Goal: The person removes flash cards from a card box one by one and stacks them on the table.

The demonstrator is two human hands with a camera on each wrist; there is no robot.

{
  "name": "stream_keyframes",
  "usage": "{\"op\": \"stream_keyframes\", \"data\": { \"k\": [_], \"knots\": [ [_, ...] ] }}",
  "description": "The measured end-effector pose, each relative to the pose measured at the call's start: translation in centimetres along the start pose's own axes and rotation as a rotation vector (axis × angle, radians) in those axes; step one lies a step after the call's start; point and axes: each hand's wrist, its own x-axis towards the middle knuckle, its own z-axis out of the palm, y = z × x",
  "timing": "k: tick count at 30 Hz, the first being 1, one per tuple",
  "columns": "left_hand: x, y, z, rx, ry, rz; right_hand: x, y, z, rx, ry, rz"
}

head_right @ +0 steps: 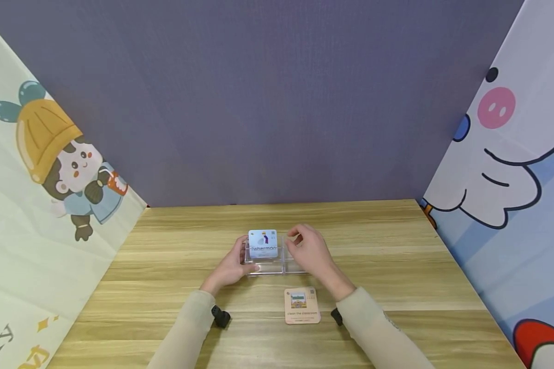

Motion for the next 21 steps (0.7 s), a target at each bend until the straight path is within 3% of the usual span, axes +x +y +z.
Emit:
{"op": "stream_keyframes", "data": {
  "k": [9, 21],
  "knots": [
    [0.0, 0.1, 0.1, 0.002, 0.003, 0.002, 0.8, -0.2, 0.1, -0.012, 0.002, -0.007],
    [0.1, 0.0, 0.3, -0.003, 0.006, -0.004, 1.9, -0.5, 0.2, -0.013, -0.028, 0.041]
  ]
}}
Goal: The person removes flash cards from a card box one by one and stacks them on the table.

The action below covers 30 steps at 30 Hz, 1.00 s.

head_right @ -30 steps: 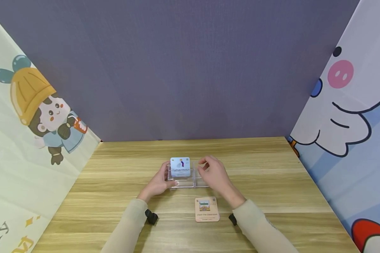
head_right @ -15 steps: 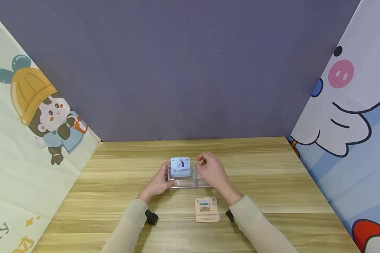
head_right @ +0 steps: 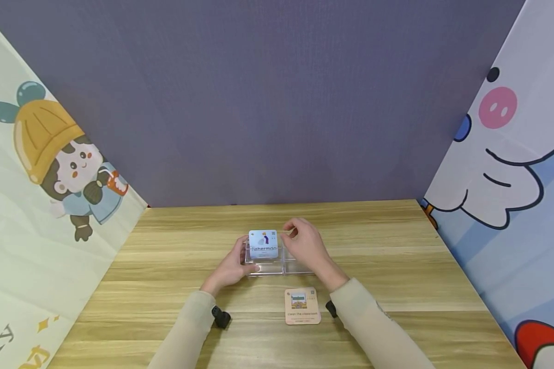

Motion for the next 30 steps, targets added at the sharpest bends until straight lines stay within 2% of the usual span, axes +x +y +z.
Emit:
{"op": "stream_keyframes", "data": {
  "k": [19, 30],
  "knots": [
    [-0.1, 0.1, 0.0, 0.000, -0.007, -0.026, 1.5, 0.5, 1.0, 0.030, -0.017, 0.039],
    [-0.3, 0.2, -0.1, -0.002, -0.004, -0.026, 2.1, 0.7, 1.5, 0.012, -0.008, 0.045]
  ]
}}
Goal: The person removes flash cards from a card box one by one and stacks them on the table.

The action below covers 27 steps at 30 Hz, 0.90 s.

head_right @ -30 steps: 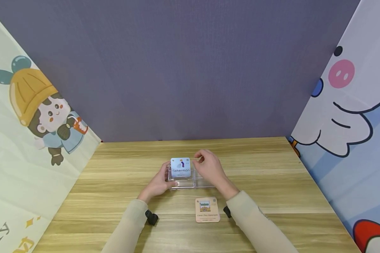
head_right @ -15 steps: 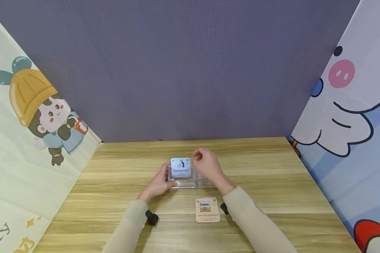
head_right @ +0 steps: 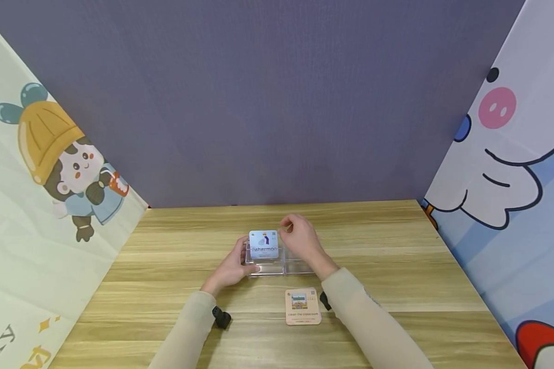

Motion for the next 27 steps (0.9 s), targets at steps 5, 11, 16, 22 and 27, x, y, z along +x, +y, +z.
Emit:
{"op": "stream_keyframes", "data": {
  "k": [5, 11, 16, 22, 27],
  "knots": [
    [0.0, -0.1, 0.0, -0.003, -0.003, 0.007, 0.5, 0.0, 0.4, -0.011, -0.005, 0.018],
    [0.1, -0.2, 0.0, -0.006, -0.003, 0.008, 0.9, 0.1, 0.9, -0.028, -0.022, 0.035],
    [0.1, -0.1, 0.0, -0.003, -0.004, 0.008, 1.3, 0.0, 1.3, -0.033, -0.024, 0.029],
    [0.1, 0.0, -0.1, -0.006, -0.007, 0.020, 1.5, 0.0, 1.6, -0.026, -0.038, 0.040],
    [0.2, -0.1, -0.1, -0.005, -0.005, 0.020, 1.7, 0.0, 1.9, -0.045, -0.063, 0.038]
  ]
}}
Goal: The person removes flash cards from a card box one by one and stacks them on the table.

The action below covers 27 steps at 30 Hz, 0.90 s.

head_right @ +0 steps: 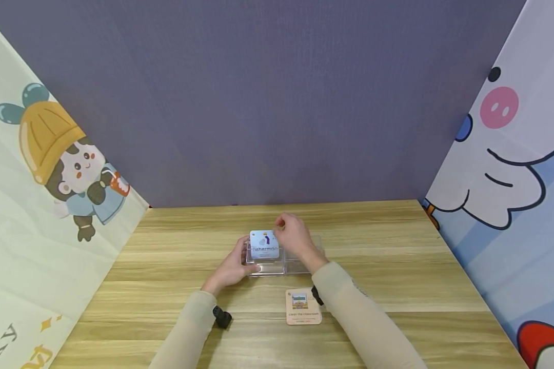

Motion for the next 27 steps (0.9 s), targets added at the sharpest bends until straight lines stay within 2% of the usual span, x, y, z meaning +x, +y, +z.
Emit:
{"op": "stream_keyframes", "data": {
  "k": [14, 21, 27],
  "knots": [
    [0.10, -0.11, 0.27, 0.012, -0.005, 0.012, 0.21, 0.15, 0.66, -0.038, -0.025, 0.016],
    [0.15, 0.03, 0.28, -0.018, 0.002, 0.023, 0.20, -0.02, 0.83, -0.040, -0.058, 0.020],
    [0.17, 0.01, 0.33, -0.009, 0.010, 0.026, 0.11, 0.11, 1.02, -0.030, -0.065, 0.000]
  ]
}}
